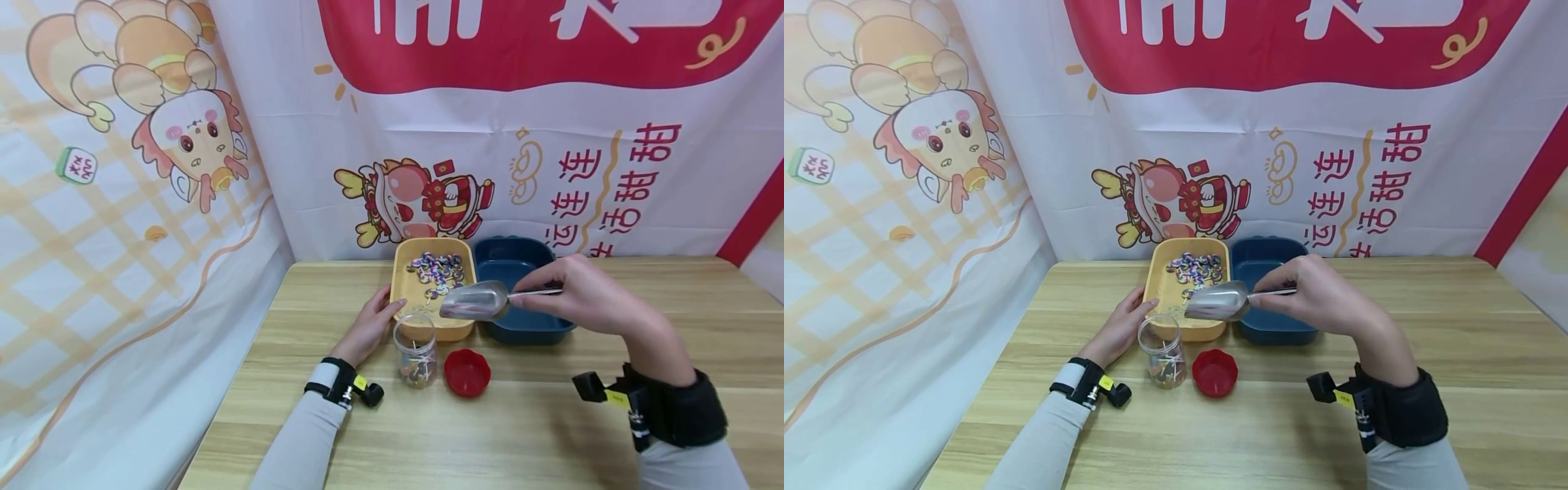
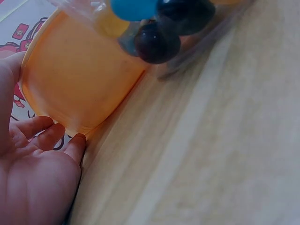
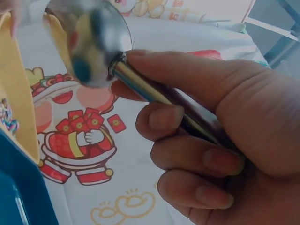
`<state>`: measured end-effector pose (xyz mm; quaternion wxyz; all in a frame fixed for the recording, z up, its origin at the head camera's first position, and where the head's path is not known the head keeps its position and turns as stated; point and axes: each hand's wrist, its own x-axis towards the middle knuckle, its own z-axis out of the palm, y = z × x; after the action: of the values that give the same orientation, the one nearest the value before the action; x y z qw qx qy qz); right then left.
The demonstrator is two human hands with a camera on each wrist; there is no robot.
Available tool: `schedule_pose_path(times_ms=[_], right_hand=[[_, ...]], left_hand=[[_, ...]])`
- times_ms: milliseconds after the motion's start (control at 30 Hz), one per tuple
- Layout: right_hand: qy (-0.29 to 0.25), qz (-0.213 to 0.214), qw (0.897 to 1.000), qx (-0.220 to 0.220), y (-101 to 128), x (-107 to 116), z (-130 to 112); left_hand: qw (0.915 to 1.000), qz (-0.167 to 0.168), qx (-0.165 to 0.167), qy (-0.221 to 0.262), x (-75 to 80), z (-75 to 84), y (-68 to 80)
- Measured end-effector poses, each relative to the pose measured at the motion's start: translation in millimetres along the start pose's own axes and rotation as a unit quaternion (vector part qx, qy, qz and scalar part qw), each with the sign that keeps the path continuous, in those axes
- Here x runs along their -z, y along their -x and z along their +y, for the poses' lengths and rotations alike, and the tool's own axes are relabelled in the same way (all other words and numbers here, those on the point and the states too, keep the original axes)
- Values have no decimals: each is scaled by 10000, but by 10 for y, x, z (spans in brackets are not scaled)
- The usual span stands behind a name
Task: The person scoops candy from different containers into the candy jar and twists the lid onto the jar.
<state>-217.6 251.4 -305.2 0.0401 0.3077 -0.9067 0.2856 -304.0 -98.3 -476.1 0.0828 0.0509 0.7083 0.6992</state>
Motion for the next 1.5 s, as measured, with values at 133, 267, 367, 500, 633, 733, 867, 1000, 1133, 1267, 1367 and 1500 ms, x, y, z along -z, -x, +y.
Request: schedule_pose_path(times_ms=[133, 267, 367, 500, 633, 733, 867, 1000, 1133, 1267, 1367, 1500], right_hand=[[96, -109, 9998, -165, -66, -26, 50], [297, -196, 9990, -269, -162, -99, 97], [417, -246, 9983, -326, -238, -196, 103], [519, -279, 9965, -599, -319, -355, 76], [665, -327, 9928, -939, -451, -546, 50], [681, -436, 9900, -1152, -534, -675, 52], [658, -496, 9875, -1345, -637, -793, 72], [668, -512, 9869, -1374, -769, -857, 111], [665, -544, 9869, -1366, -863, -888, 195], [715, -550, 9877, -1278, -948, -940, 318], [740, -529, 9893, -1138, -1011, -989, 406], [771, -417, 9921, -901, -1103, -1039, 443]], left_hand=[[10000, 37, 4, 15, 20, 25, -8], [10000, 61, -12, -23, 41, 47, -11], [10000, -4, -34, -67, 47, 48, 7], [9996, -203, -133, -108, 19, 17, 35], [9991, -328, -268, -60, 16, -31, 55], [9990, -363, -261, 12, 9, -51, 64], [9994, -279, -194, 48, 8, -40, 71], [9996, -184, -223, 36, 41, -4, 82], [9995, -205, -235, 87, 43, -18, 69], [9995, -230, -170, 98, 30, -56, 73], [9996, -225, -145, 62, 23, -66, 78], [9997, -130, -208, 27, 45, -39, 63]])
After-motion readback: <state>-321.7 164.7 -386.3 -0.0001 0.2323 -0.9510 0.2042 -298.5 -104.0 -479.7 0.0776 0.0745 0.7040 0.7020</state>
